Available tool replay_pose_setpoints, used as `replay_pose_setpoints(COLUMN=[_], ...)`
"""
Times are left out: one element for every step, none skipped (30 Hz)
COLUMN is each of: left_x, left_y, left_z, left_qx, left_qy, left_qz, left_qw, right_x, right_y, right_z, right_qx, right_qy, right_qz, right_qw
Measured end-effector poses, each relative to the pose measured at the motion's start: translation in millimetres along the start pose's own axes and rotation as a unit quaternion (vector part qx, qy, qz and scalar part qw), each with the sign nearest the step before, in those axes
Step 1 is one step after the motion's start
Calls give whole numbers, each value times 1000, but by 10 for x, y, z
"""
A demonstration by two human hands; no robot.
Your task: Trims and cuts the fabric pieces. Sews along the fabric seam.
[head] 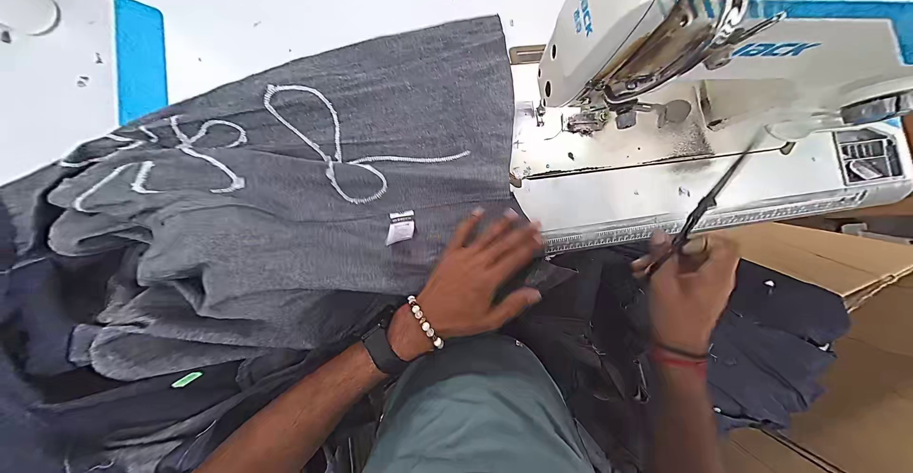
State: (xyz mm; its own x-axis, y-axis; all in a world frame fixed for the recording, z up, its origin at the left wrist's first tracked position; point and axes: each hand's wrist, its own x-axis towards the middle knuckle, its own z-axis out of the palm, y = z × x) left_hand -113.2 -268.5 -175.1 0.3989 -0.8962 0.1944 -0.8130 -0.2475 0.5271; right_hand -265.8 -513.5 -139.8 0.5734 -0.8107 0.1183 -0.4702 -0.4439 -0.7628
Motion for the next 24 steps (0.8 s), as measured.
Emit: replay_pose_setpoints(left_x=[59,142,261,400,551,693,847,1053,1252,1417,1553,1677,1804,1925,2025,2113,2181,2236,2273,2289,2269,2211,2116,1981], left_y=[45,75,69,25,-63,-177,-321,-514,-714,-896,-1051,-1188,-1314,-1434,-1553,-1675,-1789,-1896,-1976,-2039,-2072,-2076,-2057,-1996], left_z=[-30,-112,-254,-445,-667,-888,-1078,-1235,-1364,-1447,-1482,-1493,-1493,-1469,-1412,-1351,-1292,-1241,-1210,-1192,-1195,-1213,-1226,-1203], left_qx=[-69,-113,-127,-131,-131,-127,-117,-88,-55,-21,7,30,48,64,82,101,118,130,129,122,107,95,97,103], left_qy=[-3,10,34,59,81,94,107,119,117,105,89,75,58,44,36,31,28,28,31,35,37,39,37,35], left_qz=[49,72,64,32,-15,-75,-127,-172,-205,-227,-239,-244,-246,-247,-247,-248,-251,-251,-251,-252,-255,-259,-259,-246], left_qw=[996,991,989,989,988,985,979,974,970,968,967,967,966,966,965,963,960,959,959,959,960,960,960,963], right_x=[234,441,637,798,933,1019,1077,1151,1227,1265,1265,1238,1182,1087,950,791,579,320,68,-133,-268,-349,-397,-430], right_y=[48,83,95,64,17,-23,-72,-131,-188,-235,-268,-333,-436,-551,-650,-742,-821,-877,-884,-829,-698,-516,-330,-149], right_z=[-175,-316,-413,-469,-477,-465,-445,-420,-393,-368,-346,-317,-284,-249,-204,-113,38,250,510,776,999,1137,1184,1136], right_qx=[-86,-159,-219,-273,-315,-342,-367,-386,-405,-422,-434,-436,-434,-416,-384,-352,-313,-261,-207,-180,-172,-164,-133,-98], right_qy=[-42,-84,-126,-165,-186,-192,-189,-184,-186,-193,-199,-198,-184,-160,-134,-112,-113,-143,-191,-243,-271,-268,-227,-188], right_qz=[11,26,35,43,45,41,40,35,28,26,28,35,41,36,7,-49,-121,-205,-290,-364,-425,-477,-523,-557], right_qw=[995,983,967,947,930,919,910,903,895,885,878,877,881,895,914,928,935,932,914,881,846,821,811,803])
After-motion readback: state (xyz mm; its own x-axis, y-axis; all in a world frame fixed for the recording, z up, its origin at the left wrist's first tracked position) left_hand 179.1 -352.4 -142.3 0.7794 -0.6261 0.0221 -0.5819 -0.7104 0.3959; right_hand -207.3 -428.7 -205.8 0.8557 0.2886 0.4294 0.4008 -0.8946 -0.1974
